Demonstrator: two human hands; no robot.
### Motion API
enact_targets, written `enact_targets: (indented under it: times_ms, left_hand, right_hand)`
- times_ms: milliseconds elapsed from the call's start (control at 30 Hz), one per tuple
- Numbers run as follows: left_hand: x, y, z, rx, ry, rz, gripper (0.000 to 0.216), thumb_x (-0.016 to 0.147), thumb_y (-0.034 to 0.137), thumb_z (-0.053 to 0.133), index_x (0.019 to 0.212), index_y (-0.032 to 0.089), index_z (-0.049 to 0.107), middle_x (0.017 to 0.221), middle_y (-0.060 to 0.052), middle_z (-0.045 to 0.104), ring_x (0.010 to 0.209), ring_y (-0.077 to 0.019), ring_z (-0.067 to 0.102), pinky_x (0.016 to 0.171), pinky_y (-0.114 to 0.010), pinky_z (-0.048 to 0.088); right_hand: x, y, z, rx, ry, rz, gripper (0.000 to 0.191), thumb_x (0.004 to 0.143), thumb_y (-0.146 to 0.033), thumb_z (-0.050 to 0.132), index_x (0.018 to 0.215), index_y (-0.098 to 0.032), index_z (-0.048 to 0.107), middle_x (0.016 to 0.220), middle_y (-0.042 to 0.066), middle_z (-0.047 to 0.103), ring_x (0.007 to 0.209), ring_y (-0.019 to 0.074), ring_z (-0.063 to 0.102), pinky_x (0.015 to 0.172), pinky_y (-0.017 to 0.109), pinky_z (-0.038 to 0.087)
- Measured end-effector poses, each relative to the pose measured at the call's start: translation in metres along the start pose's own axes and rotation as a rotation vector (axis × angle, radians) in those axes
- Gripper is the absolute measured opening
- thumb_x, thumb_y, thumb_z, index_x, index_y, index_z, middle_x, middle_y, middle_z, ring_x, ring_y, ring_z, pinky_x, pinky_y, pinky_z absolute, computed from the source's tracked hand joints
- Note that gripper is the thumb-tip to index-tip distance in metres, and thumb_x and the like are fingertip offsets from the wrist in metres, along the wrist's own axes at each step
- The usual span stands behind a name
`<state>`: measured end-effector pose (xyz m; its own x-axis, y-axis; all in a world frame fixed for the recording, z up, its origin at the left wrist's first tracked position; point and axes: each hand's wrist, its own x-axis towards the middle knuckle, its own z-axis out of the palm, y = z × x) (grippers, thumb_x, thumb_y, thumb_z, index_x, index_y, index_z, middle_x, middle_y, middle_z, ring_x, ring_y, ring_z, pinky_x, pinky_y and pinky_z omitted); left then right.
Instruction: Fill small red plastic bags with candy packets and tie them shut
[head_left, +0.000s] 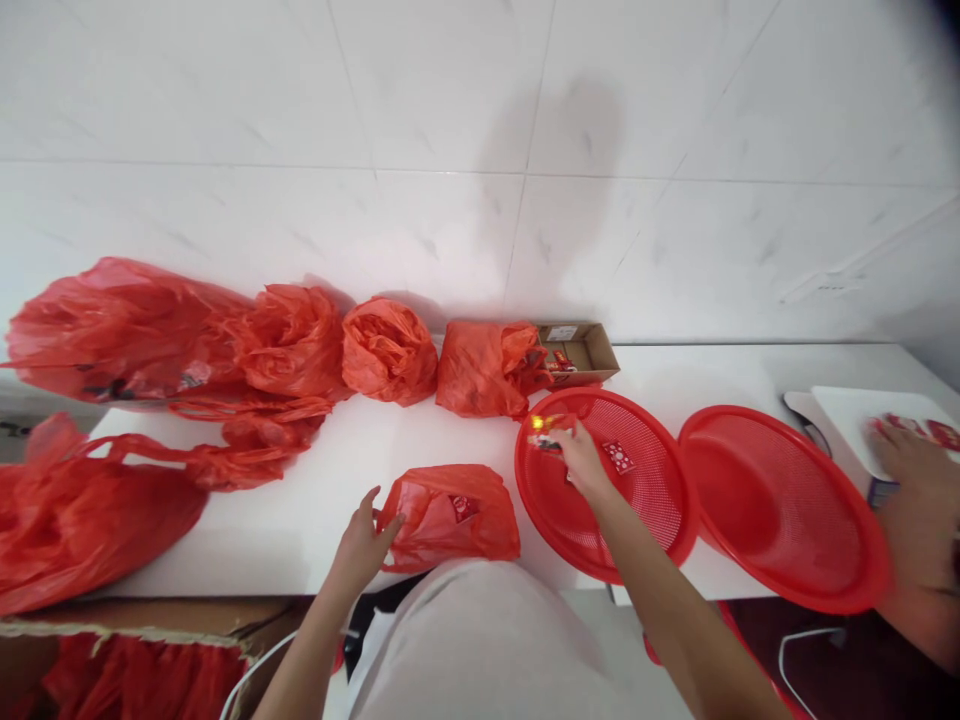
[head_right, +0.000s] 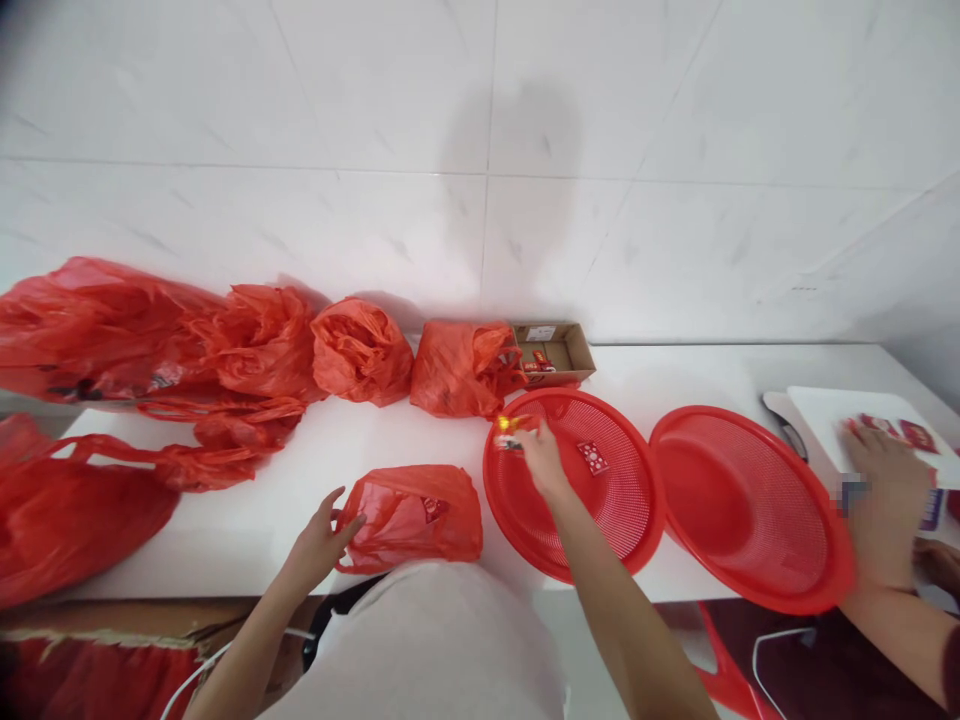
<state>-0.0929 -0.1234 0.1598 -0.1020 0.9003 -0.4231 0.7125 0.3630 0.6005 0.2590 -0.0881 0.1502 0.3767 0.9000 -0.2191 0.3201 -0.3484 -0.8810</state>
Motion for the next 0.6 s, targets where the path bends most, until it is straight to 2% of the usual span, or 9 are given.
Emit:
enact_targets:
  times_ms: [67, 100, 133, 167, 233, 300, 367, 500, 600]
  left_hand:
    - [0.001, 0.009, 0.001, -0.023, -0.049, 0.026, 0.053, 0.076, 0.055, 0.053, 0.11, 0.016, 0.059, 0.08, -0.006, 0.065, 0.072, -0.0235, 0.064, 0.067, -0.034, 0.049]
    - [0.002, 0.014, 0.002, -0.047, -0.07, 0.047, 0.043, 0.077, 0.054, 0.052, 0.098, 0.017, 0.061, 0.073, -0.003, 0.064, 0.067, -0.0217, 0.062, 0.063, -0.032, 0.047]
    - [0.002, 0.021, 0.003, -0.079, -0.084, 0.07, 0.038, 0.078, 0.054, 0.051, 0.087, 0.018, 0.061, 0.068, -0.001, 0.062, 0.063, -0.0199, 0.06, 0.059, -0.03, 0.045]
    - [0.002, 0.027, 0.005, -0.117, -0.089, 0.091, 0.037, 0.078, 0.054, 0.051, 0.081, 0.019, 0.06, 0.065, 0.0, 0.06, 0.06, -0.0184, 0.058, 0.057, -0.028, 0.043]
    - [0.001, 0.039, 0.007, -0.204, -0.089, 0.113, 0.038, 0.078, 0.056, 0.052, 0.078, 0.018, 0.06, 0.062, 0.001, 0.058, 0.057, -0.0161, 0.054, 0.054, -0.026, 0.041]
    - [-0.001, 0.048, 0.006, -0.277, -0.097, 0.102, 0.041, 0.078, 0.058, 0.053, 0.082, 0.018, 0.063, 0.062, 0.002, 0.058, 0.054, -0.0149, 0.052, 0.052, -0.025, 0.04]
    - [-0.003, 0.052, 0.004, -0.328, -0.111, 0.075, 0.046, 0.077, 0.059, 0.054, 0.088, 0.017, 0.065, 0.062, 0.002, 0.058, 0.053, -0.0143, 0.051, 0.05, -0.025, 0.039]
    - [-0.004, 0.049, -0.001, -0.376, -0.088, 0.045, 0.052, 0.072, 0.061, 0.059, 0.096, 0.015, 0.067, 0.069, -0.002, 0.065, 0.058, -0.0165, 0.057, 0.053, -0.026, 0.044]
    - [-0.003, 0.042, -0.001, -0.409, -0.09, 0.026, 0.059, 0.073, 0.061, 0.059, 0.109, 0.014, 0.064, 0.085, -0.007, 0.07, 0.071, -0.0202, 0.064, 0.06, -0.028, 0.049]
  right_hand:
    - [-0.027, -0.014, 0.026, 0.075, -0.161, -0.044, 0.026, 0.084, -0.037, 0.051, 0.103, -0.019, 0.056, 0.09, 0.003, 0.069, 0.077, 0.0161, 0.065, 0.069, 0.027, 0.05]
    - [-0.04, -0.019, 0.042, 0.102, -0.256, -0.065, 0.023, 0.082, -0.036, 0.055, 0.098, -0.019, 0.058, 0.084, 0.002, 0.069, 0.072, 0.0157, 0.065, 0.067, 0.027, 0.051]
    - [-0.052, -0.022, 0.058, 0.124, -0.427, -0.107, 0.023, 0.083, -0.033, 0.055, 0.1, -0.019, 0.059, 0.085, 0.002, 0.069, 0.072, 0.0159, 0.065, 0.068, 0.028, 0.051]
    - [-0.062, -0.023, 0.073, 0.09, -0.486, -0.141, 0.021, 0.083, -0.031, 0.055, 0.099, -0.019, 0.061, 0.084, 0.002, 0.07, 0.071, 0.016, 0.065, 0.068, 0.029, 0.051]
    - [-0.073, -0.023, 0.094, 0.022, -0.533, -0.178, 0.027, 0.082, -0.026, 0.056, 0.107, -0.02, 0.061, 0.086, 0.003, 0.07, 0.074, 0.0173, 0.066, 0.072, 0.031, 0.051]
    - [-0.072, -0.021, 0.099, -0.021, -0.476, -0.189, 0.037, 0.081, -0.023, 0.056, 0.118, -0.021, 0.058, 0.096, 0.005, 0.071, 0.084, 0.0192, 0.066, 0.08, 0.034, 0.051]
    - [-0.061, -0.017, 0.088, -0.037, -0.394, -0.209, 0.036, 0.085, -0.024, 0.053, 0.121, -0.024, 0.057, 0.107, 0.006, 0.069, 0.096, 0.0189, 0.065, 0.088, 0.034, 0.049]
    - [-0.025, 0.0, 0.033, -0.158, -0.176, -0.173, 0.03, 0.091, -0.028, 0.044, 0.118, -0.025, 0.057, 0.118, 0.006, 0.065, 0.108, 0.0176, 0.06, 0.094, 0.032, 0.045]
    - [-0.007, 0.027, -0.005, -0.306, -0.064, -0.036, 0.044, 0.081, -0.029, 0.059, 0.123, -0.022, 0.055, 0.131, 0.013, 0.053, 0.122, 0.0269, 0.049, 0.1, 0.039, 0.038]
